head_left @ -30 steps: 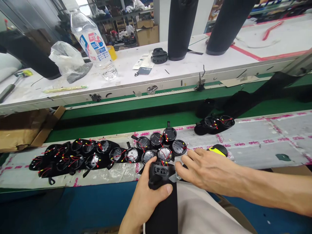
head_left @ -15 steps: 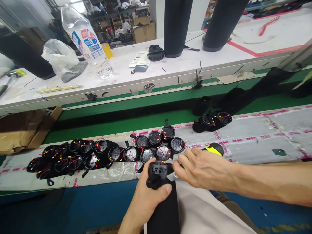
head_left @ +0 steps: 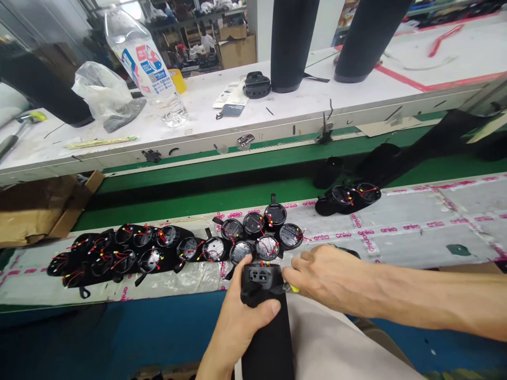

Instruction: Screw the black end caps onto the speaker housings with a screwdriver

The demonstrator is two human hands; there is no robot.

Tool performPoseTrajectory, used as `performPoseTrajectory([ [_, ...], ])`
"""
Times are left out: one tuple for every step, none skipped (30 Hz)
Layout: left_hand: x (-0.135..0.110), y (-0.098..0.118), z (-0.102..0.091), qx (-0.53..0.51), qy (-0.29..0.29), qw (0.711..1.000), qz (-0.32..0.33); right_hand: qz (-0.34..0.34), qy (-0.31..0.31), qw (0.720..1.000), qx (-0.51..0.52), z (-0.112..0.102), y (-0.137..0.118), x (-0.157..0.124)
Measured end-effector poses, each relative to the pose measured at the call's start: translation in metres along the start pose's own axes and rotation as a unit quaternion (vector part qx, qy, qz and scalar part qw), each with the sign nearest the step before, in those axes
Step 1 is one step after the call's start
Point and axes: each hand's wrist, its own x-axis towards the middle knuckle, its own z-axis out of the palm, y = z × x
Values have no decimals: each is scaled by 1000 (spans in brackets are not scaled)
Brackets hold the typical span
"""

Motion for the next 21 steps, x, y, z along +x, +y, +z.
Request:
performPoseTrajectory([
  [0, 0, 0, 4, 1, 1000, 2, 1, -2, 1000, 2, 0, -1, 0],
  [0, 0, 1, 8, 3, 1000, 4, 5, -5, 1000, 4, 1, -1, 0],
  [0, 0, 1, 13, 5, 1000, 6, 7, -8, 1000, 5, 0, -1, 0],
  [0, -1, 1, 17, 7, 1000, 7, 9, -9, 1000, 5, 0, -1, 0],
  [0, -1, 1, 21, 9, 1000, 8, 8, -9, 1000, 4, 0, -1, 0],
  [0, -1, 1, 24, 9, 1000, 9, 6, -7, 1000, 4, -1, -1, 0],
  [1, 0, 1, 28, 9, 1000, 10, 5, -5, 1000, 3, -2, -1, 0],
  [1, 0, 1, 33, 8, 999, 11, 4, -3, 1000, 2, -2, -1, 0],
  [1, 1, 1, 40, 7, 999, 11, 5, -2, 1000, 0, -2, -1, 1],
  [1, 1, 1, 45, 7, 999, 10, 7, -2, 1000, -1, -2, -1, 1],
  [2, 2, 1, 50, 7, 999, 9, 8, -3, 1000, -3, -2, -1, 2],
  [2, 3, 1, 54, 11, 998, 8, 10, -3, 1000, -5, -2, -2, 2],
  [1, 4, 2, 57, 15, 998, 7, 11, -2, 1000, -9, -2, -2, 2],
  [1, 5, 3, 59, 19, 998, 7, 12, 1, 1000, -15, -2, -2, 2],
  [1, 6, 4, 61, 24, 998, 8, 13, 2, 1000, -21, -1, -2, 1],
  [0, 7, 6, 63, 30, 998, 7, 12, 3, 1000, -27, -1, -3, 0],
  [-1, 9, 7, 65, 38, 997, 6, 10, 3, 999, -32, 0, -3, -1],
  [-3, 11, 9, 66, 47, 997, 3, 9, 2, 999, -36, 1, -4, -2],
  [-4, 13, 12, 68, 58, 996, 2, 8, 0, 999, -39, 3, -5, -3],
  [-5, 15, 14, 70, 70, 995, 1, 7, 0, 999, -44, 5, -6, -5],
  [-6, 16, 16, 75, 81, 994, 0, 9, 2, 999, -50, 8, -8, -6],
])
